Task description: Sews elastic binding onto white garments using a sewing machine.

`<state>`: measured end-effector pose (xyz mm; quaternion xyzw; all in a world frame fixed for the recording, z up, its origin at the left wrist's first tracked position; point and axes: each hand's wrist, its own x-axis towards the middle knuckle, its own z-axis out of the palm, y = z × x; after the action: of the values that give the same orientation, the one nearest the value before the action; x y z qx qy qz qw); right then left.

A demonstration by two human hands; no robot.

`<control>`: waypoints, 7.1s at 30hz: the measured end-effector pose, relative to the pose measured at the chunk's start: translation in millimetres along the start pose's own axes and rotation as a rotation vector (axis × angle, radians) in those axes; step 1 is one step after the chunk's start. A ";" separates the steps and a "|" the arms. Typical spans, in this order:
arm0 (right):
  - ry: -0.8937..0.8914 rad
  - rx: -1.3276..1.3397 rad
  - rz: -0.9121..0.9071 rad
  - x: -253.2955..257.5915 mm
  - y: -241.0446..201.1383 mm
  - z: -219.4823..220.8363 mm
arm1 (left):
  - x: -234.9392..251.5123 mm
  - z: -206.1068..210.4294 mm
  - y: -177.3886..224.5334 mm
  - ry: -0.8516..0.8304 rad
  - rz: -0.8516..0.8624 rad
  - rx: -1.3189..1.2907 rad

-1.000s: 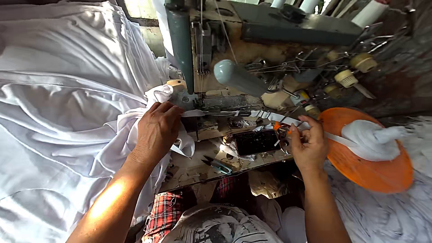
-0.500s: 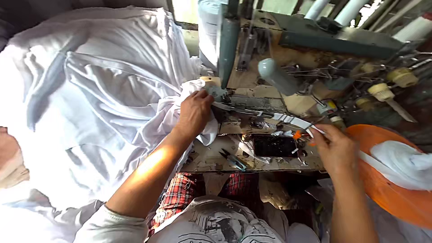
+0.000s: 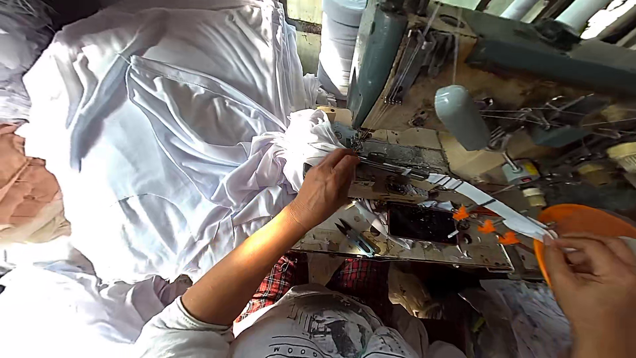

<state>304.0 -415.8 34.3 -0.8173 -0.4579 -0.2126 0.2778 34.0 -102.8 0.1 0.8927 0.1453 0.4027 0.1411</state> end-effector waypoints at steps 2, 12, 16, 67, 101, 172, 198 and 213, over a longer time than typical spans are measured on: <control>0.019 0.066 -0.040 -0.4 -1.5 4.7 | 2.7 -6.9 -13.2 -0.019 -0.064 0.110; 0.045 0.951 0.028 2.6 19.7 14.9 | 12.3 -9.3 -18.9 -0.172 -0.007 0.210; 0.047 0.586 0.116 -0.1 -6.1 10.8 | 11.8 -12.5 -30.3 -0.220 -0.007 0.177; -0.285 1.838 0.383 -19.7 -193.6 184.1 | 60.9 -31.9 -50.2 -0.309 0.170 -0.056; -0.090 1.772 0.422 -20.1 -209.1 176.4 | 59.7 -14.7 -89.0 -0.369 0.352 -0.002; 0.090 0.816 0.086 -65.4 -126.5 115.9 | -34.6 1.9 -17.7 -0.214 0.141 0.256; 0.073 -0.166 0.264 -28.8 -26.5 -20.2 | -49.2 -7.7 -8.0 -0.111 0.175 0.172; -0.234 0.686 -0.306 -54.8 -189.1 128.9 | -65.6 -46.0 -63.1 -0.111 0.118 0.253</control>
<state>125.2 -286.1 -47.0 -0.6179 -0.6475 0.0087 0.4458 -51.8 -63.1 -38.4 0.9311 0.1342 0.3389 0.0114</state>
